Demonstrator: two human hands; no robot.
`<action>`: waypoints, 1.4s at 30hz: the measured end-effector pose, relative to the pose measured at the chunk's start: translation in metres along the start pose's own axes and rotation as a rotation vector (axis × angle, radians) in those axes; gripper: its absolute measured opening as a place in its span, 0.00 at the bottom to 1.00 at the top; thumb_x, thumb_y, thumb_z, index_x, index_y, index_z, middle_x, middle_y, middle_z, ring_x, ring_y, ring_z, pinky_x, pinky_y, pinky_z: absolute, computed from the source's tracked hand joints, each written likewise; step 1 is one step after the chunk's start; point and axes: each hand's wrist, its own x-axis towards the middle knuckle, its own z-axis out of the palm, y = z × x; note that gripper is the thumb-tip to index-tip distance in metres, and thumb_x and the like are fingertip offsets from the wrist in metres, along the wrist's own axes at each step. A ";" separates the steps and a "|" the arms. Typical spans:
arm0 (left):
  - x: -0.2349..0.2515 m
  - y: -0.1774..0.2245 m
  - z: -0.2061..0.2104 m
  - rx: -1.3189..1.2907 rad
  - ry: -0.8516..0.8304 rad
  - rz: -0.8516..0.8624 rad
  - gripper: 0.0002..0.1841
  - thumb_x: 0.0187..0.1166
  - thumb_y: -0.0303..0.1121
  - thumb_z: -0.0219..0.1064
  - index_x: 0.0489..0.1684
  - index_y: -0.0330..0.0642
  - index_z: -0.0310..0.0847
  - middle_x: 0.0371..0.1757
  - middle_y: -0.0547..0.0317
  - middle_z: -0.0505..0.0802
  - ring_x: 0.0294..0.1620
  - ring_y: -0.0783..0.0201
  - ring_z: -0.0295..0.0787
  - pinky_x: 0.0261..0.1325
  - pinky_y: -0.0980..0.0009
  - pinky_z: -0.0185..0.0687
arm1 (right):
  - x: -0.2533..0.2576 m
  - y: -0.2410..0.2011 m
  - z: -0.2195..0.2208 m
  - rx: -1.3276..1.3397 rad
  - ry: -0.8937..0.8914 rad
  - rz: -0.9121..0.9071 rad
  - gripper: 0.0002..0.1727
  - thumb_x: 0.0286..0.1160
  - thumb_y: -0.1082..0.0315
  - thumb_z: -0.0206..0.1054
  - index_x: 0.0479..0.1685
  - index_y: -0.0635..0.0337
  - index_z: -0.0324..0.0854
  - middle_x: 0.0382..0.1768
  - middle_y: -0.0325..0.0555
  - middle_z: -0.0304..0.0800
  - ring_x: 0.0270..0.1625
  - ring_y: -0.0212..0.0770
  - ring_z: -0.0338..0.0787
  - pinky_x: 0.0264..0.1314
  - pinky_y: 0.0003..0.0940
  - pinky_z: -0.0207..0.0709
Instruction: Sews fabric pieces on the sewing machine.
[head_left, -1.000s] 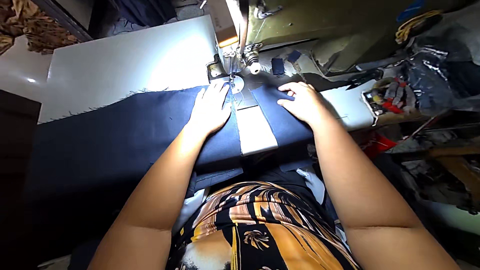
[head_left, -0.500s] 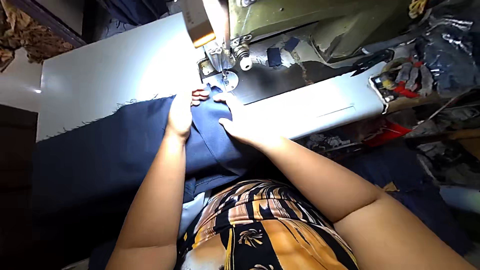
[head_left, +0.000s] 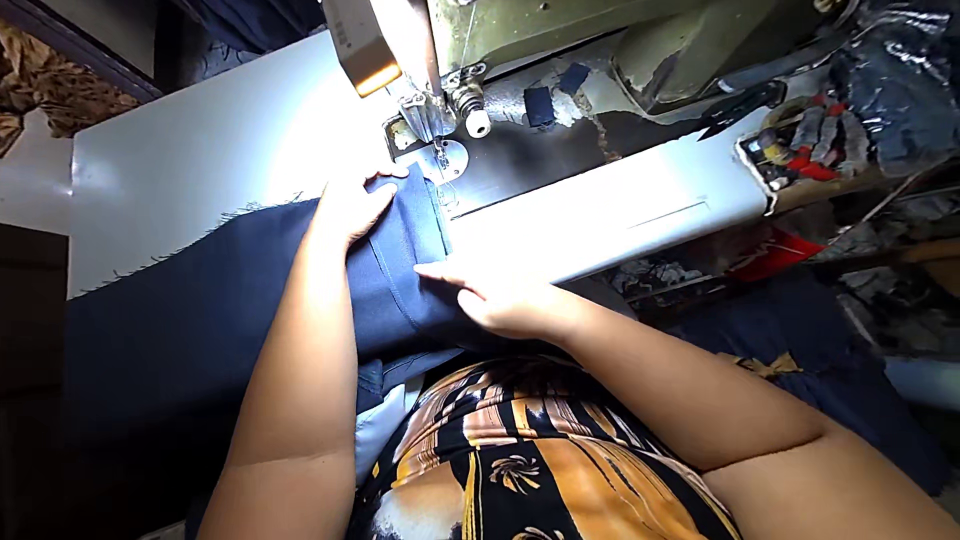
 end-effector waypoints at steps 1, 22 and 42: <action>-0.001 0.002 0.004 0.019 0.019 0.019 0.13 0.81 0.28 0.63 0.56 0.38 0.91 0.62 0.50 0.93 0.66 0.62 0.87 0.74 0.61 0.76 | -0.004 -0.002 -0.001 -0.097 -0.029 -0.024 0.31 0.73 0.79 0.56 0.79 0.54 0.80 0.57 0.51 0.91 0.65 0.48 0.86 0.67 0.44 0.76; -0.013 0.003 0.021 0.131 0.107 0.146 0.19 0.74 0.28 0.53 0.42 0.44 0.96 0.54 0.53 0.97 0.63 0.56 0.91 0.70 0.52 0.79 | -0.017 0.040 0.031 -0.279 0.300 -0.415 0.12 0.75 0.64 0.64 0.40 0.54 0.96 0.47 0.47 0.95 0.61 0.46 0.91 0.64 0.41 0.82; -0.006 0.019 0.013 0.272 -0.088 0.072 0.23 0.82 0.24 0.52 0.66 0.52 0.89 0.60 0.48 0.91 0.67 0.44 0.82 0.73 0.44 0.71 | -0.017 0.040 0.036 -0.311 0.294 -0.297 0.13 0.80 0.63 0.61 0.42 0.54 0.94 0.51 0.46 0.95 0.58 0.42 0.92 0.59 0.38 0.84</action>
